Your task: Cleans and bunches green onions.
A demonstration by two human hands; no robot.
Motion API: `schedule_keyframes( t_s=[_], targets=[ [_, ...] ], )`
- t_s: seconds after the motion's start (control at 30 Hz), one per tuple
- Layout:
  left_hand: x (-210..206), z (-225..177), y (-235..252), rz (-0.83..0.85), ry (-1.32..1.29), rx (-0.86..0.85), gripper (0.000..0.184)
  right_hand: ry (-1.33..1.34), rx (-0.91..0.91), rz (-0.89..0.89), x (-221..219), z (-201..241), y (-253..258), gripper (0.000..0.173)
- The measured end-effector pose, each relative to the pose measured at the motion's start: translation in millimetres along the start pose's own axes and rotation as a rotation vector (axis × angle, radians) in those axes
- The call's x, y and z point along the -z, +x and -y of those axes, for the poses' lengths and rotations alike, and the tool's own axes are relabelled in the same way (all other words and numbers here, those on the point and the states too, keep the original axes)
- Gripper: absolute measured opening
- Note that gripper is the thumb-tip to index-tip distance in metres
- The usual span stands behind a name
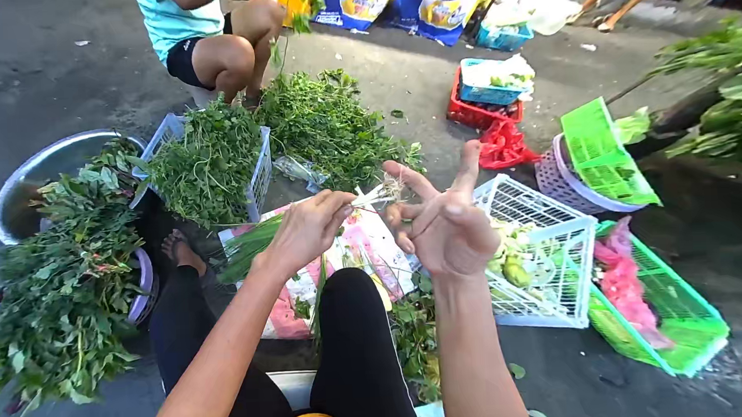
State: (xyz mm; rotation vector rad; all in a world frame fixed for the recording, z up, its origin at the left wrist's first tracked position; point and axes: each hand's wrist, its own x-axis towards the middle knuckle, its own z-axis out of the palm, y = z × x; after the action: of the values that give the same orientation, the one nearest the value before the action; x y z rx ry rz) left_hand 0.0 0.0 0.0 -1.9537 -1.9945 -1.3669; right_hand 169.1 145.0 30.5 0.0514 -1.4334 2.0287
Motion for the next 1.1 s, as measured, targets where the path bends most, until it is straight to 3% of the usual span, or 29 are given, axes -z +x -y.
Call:
schedule_keyframes(
  t_s=[0.07,0.13,0.2,0.27,0.33,0.4,0.43,0.5,0.6,0.7,0.8,0.9,0.97,1.03,1.07,1.1],
  targets=[
    [3.7,-3.0,5.5,0.063,0.265,-0.052,0.024,-0.281,-0.016,0.06,1.1,1.4,2.6,0.118],
    [1.1,-6.5,9.5,0.113,0.382,-0.034,0.023,-0.528,0.001,0.141,-5.0,-2.2,3.0,0.12],
    [-4.1,-8.3,11.7,0.087,0.33,0.063,0.021,-0.813,0.066,0.209,-20.7,-10.8,1.4,0.116],
    [-1.4,-10.7,8.8,-0.011,0.067,0.25,0.026,-0.888,0.074,0.193,-34.8,-21.5,-3.9,0.106],
    [2.0,-8.4,2.3,-0.17,-0.371,0.399,0.033,-0.486,-0.034,0.081,-32.8,-26.9,-6.1,0.089],
    [-0.2,-7.1,-3.4,-0.229,-0.791,0.395,0.03,0.179,-0.139,-0.06,-19.9,-27.9,-6.2,0.071],
    [-2.1,-7.5,-5.6,-0.211,-0.861,0.355,0.029,0.446,-0.178,-0.122,-15.0,-26.0,-5.5,0.066],
    [-5.3,-5.2,-7.5,-0.151,-0.701,0.247,0.03,0.658,-0.168,-0.172,-9.1,-23.7,-3.0,0.07],
    [3.3,4.6,-4.2,-0.026,-0.11,0.007,0.029,0.5,-0.085,-0.147,-3.3,-16.8,0.3,0.085],
    [13.2,2.6,2.7,0.058,0.276,-0.095,0.025,0.174,-0.024,0.013,6.6,-11.3,2.7,0.101],
    [13.4,-5.8,9.8,0.122,0.429,-0.065,0.022,-0.286,0.007,0.121,-6.6,-7.3,4.1,0.114],
    [9.4,-12.2,15.1,0.016,0.251,0.141,0.024,-0.71,0.089,0.116,-32.5,-17.8,-0.6,0.107],
    [8.0,-16.8,11.0,-0.115,-0.116,0.321,0.03,-0.44,-0.001,-0.022,-34.3,-27.5,-1.8,0.088],
    [-2.1,-18.5,3.0,-0.194,-0.545,0.421,0.031,0.178,-0.15,-0.127,-20.9,-35.0,-3.0,0.062],
    [-7.4,-19.0,0.2,-0.188,-0.726,0.419,0.03,0.463,-0.215,-0.175,-16.1,-36.7,-4.4,0.054],
    [-12.5,-18.2,-2.7,-0.168,-0.85,0.399,0.029,0.686,-0.264,-0.197,-11.1,-37.4,-6.5,0.063]
  ],
)
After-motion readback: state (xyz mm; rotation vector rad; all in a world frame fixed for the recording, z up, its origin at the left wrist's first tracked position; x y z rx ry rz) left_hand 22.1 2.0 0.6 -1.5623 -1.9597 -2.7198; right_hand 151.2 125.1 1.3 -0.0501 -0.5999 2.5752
